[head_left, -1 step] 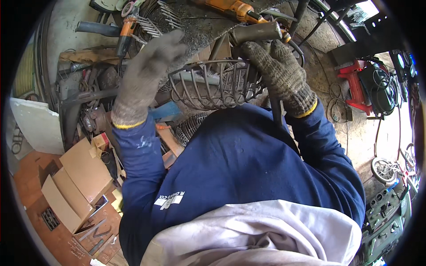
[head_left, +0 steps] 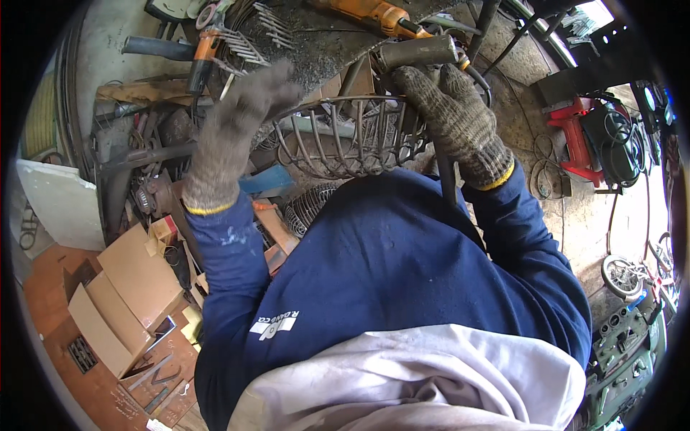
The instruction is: The person uses an angle grinder to remove excess material from a metal cage and then uses a hammer to strike the metal frame.
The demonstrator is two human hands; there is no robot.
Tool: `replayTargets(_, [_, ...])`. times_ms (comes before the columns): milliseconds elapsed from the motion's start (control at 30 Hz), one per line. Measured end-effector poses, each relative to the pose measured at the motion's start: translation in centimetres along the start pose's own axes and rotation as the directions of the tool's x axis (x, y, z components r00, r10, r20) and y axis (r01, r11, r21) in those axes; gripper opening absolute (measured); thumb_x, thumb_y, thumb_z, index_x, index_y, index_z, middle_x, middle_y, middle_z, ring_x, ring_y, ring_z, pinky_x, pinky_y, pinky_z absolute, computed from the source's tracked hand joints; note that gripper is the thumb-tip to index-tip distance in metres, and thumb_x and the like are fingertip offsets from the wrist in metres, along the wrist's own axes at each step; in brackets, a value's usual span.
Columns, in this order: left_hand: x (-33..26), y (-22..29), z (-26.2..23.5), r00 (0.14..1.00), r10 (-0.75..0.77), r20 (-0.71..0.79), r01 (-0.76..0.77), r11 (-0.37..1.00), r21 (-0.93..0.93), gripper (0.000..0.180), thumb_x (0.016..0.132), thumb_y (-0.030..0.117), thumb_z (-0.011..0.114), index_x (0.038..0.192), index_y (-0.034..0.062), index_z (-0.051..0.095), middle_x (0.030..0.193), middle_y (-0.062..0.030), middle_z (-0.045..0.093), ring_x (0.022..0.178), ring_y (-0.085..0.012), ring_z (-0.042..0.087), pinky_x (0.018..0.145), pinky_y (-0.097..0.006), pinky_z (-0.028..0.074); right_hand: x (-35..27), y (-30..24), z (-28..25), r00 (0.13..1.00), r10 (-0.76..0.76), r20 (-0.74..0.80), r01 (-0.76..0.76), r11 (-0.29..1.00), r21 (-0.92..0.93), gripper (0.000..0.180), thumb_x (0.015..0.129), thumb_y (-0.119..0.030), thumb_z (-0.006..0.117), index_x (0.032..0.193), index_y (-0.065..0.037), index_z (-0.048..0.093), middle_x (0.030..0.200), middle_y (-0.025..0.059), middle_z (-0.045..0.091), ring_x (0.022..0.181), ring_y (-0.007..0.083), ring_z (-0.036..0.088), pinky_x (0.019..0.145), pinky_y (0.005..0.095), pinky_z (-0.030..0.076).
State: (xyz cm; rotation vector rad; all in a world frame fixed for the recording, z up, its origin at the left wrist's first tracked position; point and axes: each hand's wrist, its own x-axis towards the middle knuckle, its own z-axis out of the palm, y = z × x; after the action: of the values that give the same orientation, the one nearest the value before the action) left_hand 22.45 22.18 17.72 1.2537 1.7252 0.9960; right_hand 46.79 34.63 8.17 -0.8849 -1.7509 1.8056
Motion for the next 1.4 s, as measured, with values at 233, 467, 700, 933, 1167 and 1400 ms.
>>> replayTargets(233, [-5.0,-6.5,8.3,0.942,-0.046,-0.333,-0.006,0.988,-0.153,0.049,0.088,0.043,0.070,0.113,0.0019,0.060,0.098,-0.0034,0.065,0.085,-0.0096,0.057,0.075,-0.027,0.047,2.0,3.4,-1.8,0.869,-0.495,0.013,0.470,0.816,-0.336,0.041,0.097,-0.033,0.059,0.129,-0.007,0.056,0.113,0.0070,0.066,0.102,0.0121,0.063,0.085,0.0263,0.051])
replayTargets(467, [-4.6,-5.2,8.9,0.840,-0.045,-0.541,-0.020,0.993,-0.114,0.027,0.087,0.024,0.074,0.096,0.0014,0.064,0.082,-0.0030,0.066,0.072,-0.0104,0.058,0.066,-0.027,0.047,2.7,2.9,-1.3,0.849,-0.513,0.126,0.527,0.808,-0.263,0.036,0.098,-0.028,0.056,0.127,-0.007,0.057,0.112,0.0099,0.066,0.101,0.0165,0.064,0.085,0.0281,0.051])
replayTargets(700, [-5.4,-6.2,5.6,0.872,0.008,-0.489,-0.061,0.994,-0.092,0.023,0.087,0.022,0.073,0.088,0.0007,0.063,0.079,-0.0062,0.067,0.069,-0.0137,0.060,0.064,-0.029,0.048,1.6,5.4,3.3,0.837,-0.497,-0.228,0.483,0.868,-0.117,0.025,0.101,-0.015,0.050,0.122,-0.005,0.057,0.114,0.0170,0.065,0.099,0.0228,0.067,0.082,0.0332,0.055])
replayTargets(933, [-5.8,-9.5,0.7,0.895,0.059,-0.443,-0.147,0.975,-0.167,0.029,0.085,0.028,0.075,0.083,0.0022,0.062,0.074,-0.0049,0.063,0.064,-0.0146,0.057,0.060,-0.031,0.046,-1.5,6.5,6.6,0.925,-0.270,-0.266,0.209,0.949,-0.235,0.026,0.102,-0.022,0.051,0.122,-0.008,0.060,0.103,0.0067,0.064,0.081,0.0136,0.062,0.070,0.0263,0.052])
replayTargets(1167, [-7.3,-12.9,-3.8,0.928,0.146,-0.344,-0.211,0.964,-0.161,0.027,0.086,0.025,0.075,0.092,0.0008,0.064,0.082,-0.0050,0.067,0.073,-0.0125,0.063,0.067,-0.027,0.050,-4.7,7.0,12.8,0.953,0.012,-0.302,-0.014,1.000,-0.006,0.027,0.101,-0.023,0.054,0.123,-0.009,0.058,0.103,0.0028,0.063,0.076,0.0099,0.059,0.065,0.0248,0.051])
replayTargets(1400, [-9.4,-12.6,-6.2,0.970,0.000,-0.242,-0.111,0.889,-0.444,0.024,0.088,0.019,0.073,0.098,0.0002,0.064,0.085,-0.0037,0.067,0.077,-0.0098,0.062,0.071,-0.025,0.050,-7.0,13.6,14.5,0.855,0.440,-0.274,-0.429,0.898,0.102,0.042,0.096,-0.032,0.060,0.131,-0.010,0.051,0.097,0.0058,0.063,0.072,0.0111,0.059,0.061,0.0278,0.049])
